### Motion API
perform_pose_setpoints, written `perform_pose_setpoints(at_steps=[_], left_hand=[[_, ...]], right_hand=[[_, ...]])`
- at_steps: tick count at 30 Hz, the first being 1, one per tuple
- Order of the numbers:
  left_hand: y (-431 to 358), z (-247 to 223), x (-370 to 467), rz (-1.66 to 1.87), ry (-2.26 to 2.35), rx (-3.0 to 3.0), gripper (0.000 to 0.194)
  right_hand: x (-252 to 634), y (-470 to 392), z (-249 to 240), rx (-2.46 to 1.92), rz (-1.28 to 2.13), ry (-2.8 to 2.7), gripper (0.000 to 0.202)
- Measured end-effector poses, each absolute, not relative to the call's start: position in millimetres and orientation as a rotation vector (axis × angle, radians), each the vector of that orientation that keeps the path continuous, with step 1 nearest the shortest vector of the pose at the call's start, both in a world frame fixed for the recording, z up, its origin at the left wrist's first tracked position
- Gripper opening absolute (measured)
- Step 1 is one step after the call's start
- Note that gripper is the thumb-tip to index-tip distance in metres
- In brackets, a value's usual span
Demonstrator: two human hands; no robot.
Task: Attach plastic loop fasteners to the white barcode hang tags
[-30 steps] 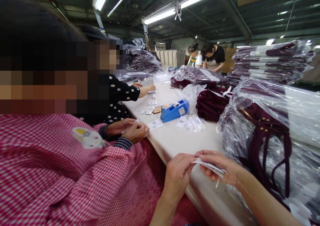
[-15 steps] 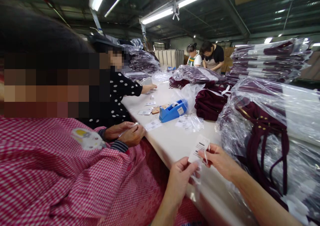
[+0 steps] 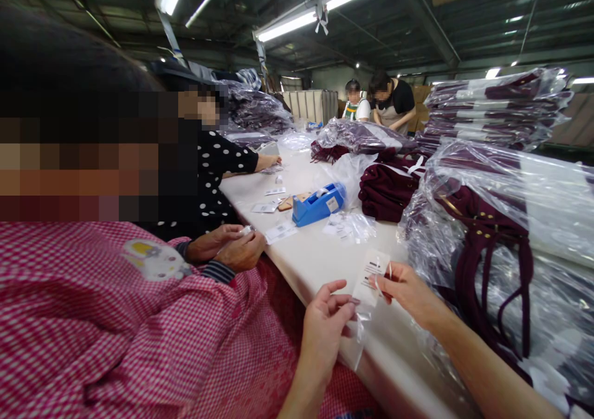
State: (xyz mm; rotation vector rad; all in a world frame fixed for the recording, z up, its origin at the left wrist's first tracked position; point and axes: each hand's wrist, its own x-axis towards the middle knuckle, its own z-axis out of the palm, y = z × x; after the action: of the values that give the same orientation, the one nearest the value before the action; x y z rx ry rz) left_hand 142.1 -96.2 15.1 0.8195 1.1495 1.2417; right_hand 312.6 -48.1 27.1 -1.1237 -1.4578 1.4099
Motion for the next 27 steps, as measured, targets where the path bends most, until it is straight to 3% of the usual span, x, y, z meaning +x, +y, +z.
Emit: perform_pose_setpoints(at_steps=[8,14,18,27], left_hand=[[-96.1,15.3,146.2,1.295,1.222,0.836,0.035],[-94.9,13.8,142.7,1.34,1.294,0.941,0.033],[-97.3,17.7,142.1,1.375,1.418,1.124,0.031],[-103.0,26.4,143.8,1.345,1.551,1.336,0.03]], right_hand=[[316.8,-43.1,24.7,-1.083,1.397,-1.313,0.024],[327.3,-48.8,36.4,-0.852,1.8,-0.885,0.025],[332.1,-57.2,48.7,-0.751,2.032,-1.128,0.027],[331.0,-55.6,41.7,-0.792,2.053,-1.305,0.034]])
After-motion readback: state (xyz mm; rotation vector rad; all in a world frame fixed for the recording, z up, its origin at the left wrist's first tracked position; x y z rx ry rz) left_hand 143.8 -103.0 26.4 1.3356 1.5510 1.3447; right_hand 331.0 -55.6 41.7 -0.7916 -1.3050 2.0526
